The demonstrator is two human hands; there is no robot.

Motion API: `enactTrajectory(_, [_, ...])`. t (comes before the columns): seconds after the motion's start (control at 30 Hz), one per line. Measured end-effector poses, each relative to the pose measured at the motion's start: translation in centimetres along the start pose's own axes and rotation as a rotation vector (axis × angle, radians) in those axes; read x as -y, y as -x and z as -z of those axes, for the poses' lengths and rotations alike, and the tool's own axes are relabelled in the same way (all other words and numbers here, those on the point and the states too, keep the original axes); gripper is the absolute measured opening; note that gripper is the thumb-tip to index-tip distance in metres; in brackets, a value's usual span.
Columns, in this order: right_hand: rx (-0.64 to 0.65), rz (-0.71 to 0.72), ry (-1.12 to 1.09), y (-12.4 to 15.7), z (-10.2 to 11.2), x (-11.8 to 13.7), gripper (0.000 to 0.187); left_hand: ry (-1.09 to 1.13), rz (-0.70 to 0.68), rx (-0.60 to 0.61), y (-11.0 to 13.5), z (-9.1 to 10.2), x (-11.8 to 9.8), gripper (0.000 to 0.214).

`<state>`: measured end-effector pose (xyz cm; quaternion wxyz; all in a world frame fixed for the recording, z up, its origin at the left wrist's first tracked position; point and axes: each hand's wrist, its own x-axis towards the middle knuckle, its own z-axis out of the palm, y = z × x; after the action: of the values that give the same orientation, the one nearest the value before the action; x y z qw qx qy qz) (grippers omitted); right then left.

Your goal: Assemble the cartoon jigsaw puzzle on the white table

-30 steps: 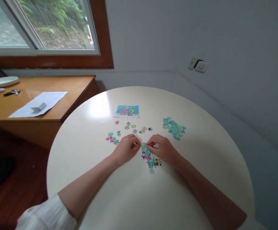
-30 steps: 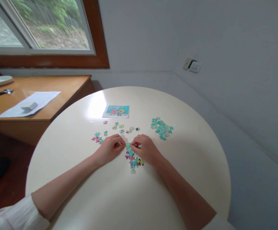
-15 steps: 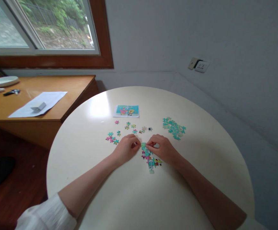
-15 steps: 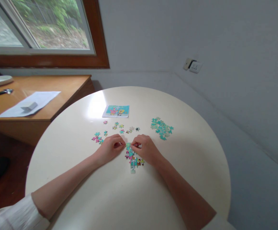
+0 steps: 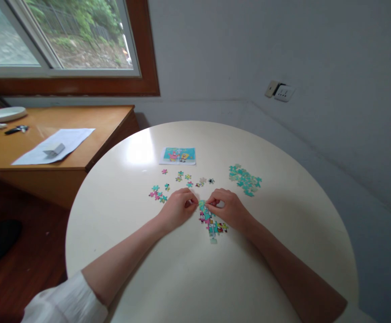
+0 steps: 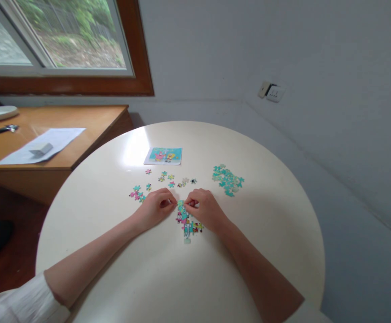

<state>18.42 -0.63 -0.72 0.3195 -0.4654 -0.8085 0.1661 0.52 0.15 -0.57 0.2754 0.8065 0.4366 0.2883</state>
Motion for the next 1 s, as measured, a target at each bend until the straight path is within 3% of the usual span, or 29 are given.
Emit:
enactTrajectory(0.1, [-0.018,0.036,0.005,-0.1,0.0,0.0,0.013,0.004,0.001,-0.003,0.0,0.0,0.0,0.013])
enactTrajectory(0.3, [-0.209,0.049,0.027,-0.1,0.9,0.5,0.013,-0.015,-0.006,-0.018,0.0,0.1,-0.2,0.013])
enactTrajectory(1.0, [0.045,0.076,0.098,0.1,0.3,-0.3,0.021,-0.011,-0.001,-0.016,0.1,0.0,0.0,0.011])
